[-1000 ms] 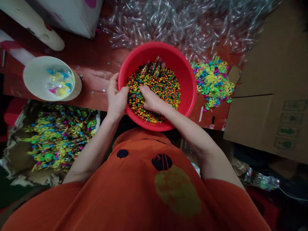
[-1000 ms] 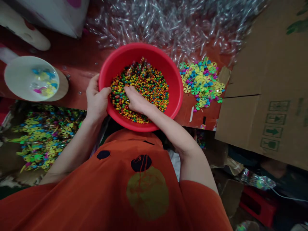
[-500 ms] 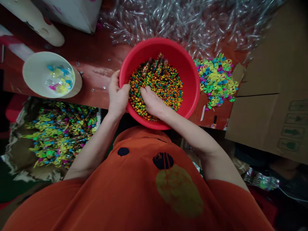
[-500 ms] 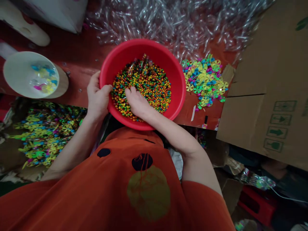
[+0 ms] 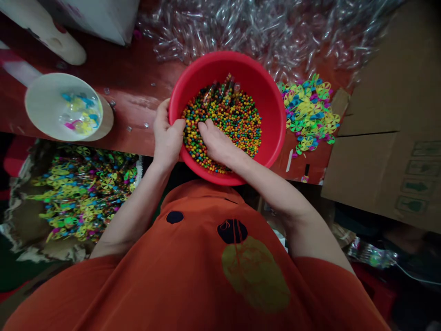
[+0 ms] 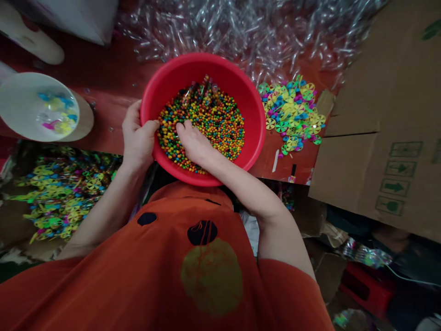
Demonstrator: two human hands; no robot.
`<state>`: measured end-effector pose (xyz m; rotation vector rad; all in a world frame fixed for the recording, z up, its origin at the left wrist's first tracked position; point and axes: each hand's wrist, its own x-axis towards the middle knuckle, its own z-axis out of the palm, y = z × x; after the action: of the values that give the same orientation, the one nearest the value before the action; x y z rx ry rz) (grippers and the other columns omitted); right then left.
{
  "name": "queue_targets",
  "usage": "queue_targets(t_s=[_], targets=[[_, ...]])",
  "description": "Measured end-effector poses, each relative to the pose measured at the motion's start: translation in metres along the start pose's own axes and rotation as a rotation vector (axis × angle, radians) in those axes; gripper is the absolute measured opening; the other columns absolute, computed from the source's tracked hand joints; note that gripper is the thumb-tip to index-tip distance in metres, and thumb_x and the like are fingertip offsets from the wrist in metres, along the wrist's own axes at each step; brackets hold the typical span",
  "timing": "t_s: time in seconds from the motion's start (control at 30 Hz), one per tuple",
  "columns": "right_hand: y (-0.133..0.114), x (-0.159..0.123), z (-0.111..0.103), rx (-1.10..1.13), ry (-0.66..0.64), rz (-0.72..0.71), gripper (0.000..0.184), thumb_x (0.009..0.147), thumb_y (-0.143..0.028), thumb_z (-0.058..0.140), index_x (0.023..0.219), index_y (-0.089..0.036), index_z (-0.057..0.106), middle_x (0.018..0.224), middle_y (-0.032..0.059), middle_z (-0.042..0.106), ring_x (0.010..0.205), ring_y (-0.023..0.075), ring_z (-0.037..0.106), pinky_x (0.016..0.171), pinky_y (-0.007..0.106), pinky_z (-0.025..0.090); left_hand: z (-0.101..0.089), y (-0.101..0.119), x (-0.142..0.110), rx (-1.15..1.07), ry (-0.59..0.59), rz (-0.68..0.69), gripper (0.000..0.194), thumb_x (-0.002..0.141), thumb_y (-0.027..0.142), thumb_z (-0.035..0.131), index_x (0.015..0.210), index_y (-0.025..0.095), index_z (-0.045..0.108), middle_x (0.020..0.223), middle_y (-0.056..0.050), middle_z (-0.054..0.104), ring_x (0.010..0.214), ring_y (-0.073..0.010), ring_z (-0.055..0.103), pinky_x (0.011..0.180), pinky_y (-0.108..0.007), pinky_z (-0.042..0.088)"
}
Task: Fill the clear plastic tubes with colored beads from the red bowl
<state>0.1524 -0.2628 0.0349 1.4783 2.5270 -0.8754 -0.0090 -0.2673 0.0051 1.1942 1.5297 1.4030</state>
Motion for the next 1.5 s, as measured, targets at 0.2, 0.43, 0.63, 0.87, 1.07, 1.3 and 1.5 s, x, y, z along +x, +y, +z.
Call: queue_targets(t_s=[0.2, 0.43, 0.63, 0.87, 1.07, 1.3, 1.5], targets=[[0.062, -0.029, -0.02, -0.002, 0.094, 0.117, 0.055, 0.085, -0.006, 0.05, 0.14, -0.013, 0.046, 0.136, 0.02, 0.052, 0.127, 0.0343, 0.054, 0.107, 0.058, 0.05, -0.003, -0.006, 0.0, -0.011, 0.01, -0.04, 0.042, 0.079, 0.04, 0.075, 0.116, 0.026, 0.061, 0.121, -0.002, 0.072, 0.118, -0.0264, 0.065, 0.111, -0.046, 0.053], [0.022, -0.018, -0.008, -0.137, 0.053, 0.143, 0.045, 0.09, 0.002, 0.035, 0.131, -0.007, 0.053, 0.131, 0.0257, 0.053, 0.121, 0.0359, 0.058, 0.102, 0.055, 0.051, 0.002, 0.002, 0.001, -0.028, -0.02, -0.017, 0.04, 0.081, 0.04, 0.076, 0.115, 0.027, 0.06, 0.123, -0.002, 0.07, 0.125, -0.0283, 0.062, 0.114, -0.05, 0.049], [0.027, -0.017, -0.008, 0.095, -0.024, -0.044, 0.061, 0.081, -0.003, 0.048, 0.141, -0.017, 0.044, 0.136, 0.0146, 0.052, 0.127, 0.0291, 0.054, 0.111, 0.05, 0.048, 0.0, -0.002, 0.0, -0.015, -0.011, -0.019, 0.045, 0.08, 0.037, 0.074, 0.121, 0.025, 0.06, 0.125, -0.003, 0.069, 0.119, -0.0267, 0.064, 0.114, -0.048, 0.05], [0.047, -0.024, -0.018, -0.139, 0.094, 0.235, 0.045, 0.087, 0.001, 0.038, 0.13, -0.005, 0.052, 0.132, 0.0277, 0.053, 0.123, 0.0389, 0.057, 0.102, 0.059, 0.05, 0.004, 0.005, -0.002, -0.019, -0.023, -0.008, 0.042, 0.082, 0.02, 0.071, 0.122, 0.025, 0.06, 0.125, -0.003, 0.069, 0.118, -0.0256, 0.063, 0.112, -0.043, 0.051], [0.003, 0.001, 0.0, 0.053, 0.023, 0.072, 0.05, 0.085, 0.002, 0.043, 0.133, -0.008, 0.053, 0.14, 0.0231, 0.055, 0.124, 0.0324, 0.06, 0.107, 0.051, 0.051, 0.004, 0.003, -0.003, 0.025, -0.019, -0.015, 0.043, 0.082, 0.018, 0.069, 0.124, 0.023, 0.06, 0.126, -0.003, 0.069, 0.12, -0.0244, 0.062, 0.115, -0.042, 0.049], [0.03, -0.001, -0.015, 1.033, -0.132, -0.004, 0.057, 0.075, -0.028, 0.077, 0.129, -0.02, 0.06, 0.127, 0.0067, 0.072, 0.122, 0.0241, 0.065, 0.116, 0.042, 0.05, -0.007, -0.023, -0.001, 0.103, -0.046, -0.065, 0.049, 0.08, 0.021, 0.063, 0.129, 0.024, 0.059, 0.13, -0.006, 0.069, 0.125, -0.0282, 0.063, 0.117, -0.048, 0.048], [0.033, -0.007, -0.021, 1.277, -0.027, 0.088, 0.062, 0.063, -0.033, 0.089, 0.118, -0.022, 0.065, 0.11, 0.002, 0.073, 0.102, 0.0198, 0.067, 0.102, 0.038, 0.057, -0.015, 0.023, -0.01, 0.366, 0.01, 0.241, 0.055, 0.082, 0.019, 0.064, 0.136, 0.021, 0.055, 0.149, -0.014, 0.057, 0.146, -0.0323, 0.046, 0.13, -0.053, 0.028]])
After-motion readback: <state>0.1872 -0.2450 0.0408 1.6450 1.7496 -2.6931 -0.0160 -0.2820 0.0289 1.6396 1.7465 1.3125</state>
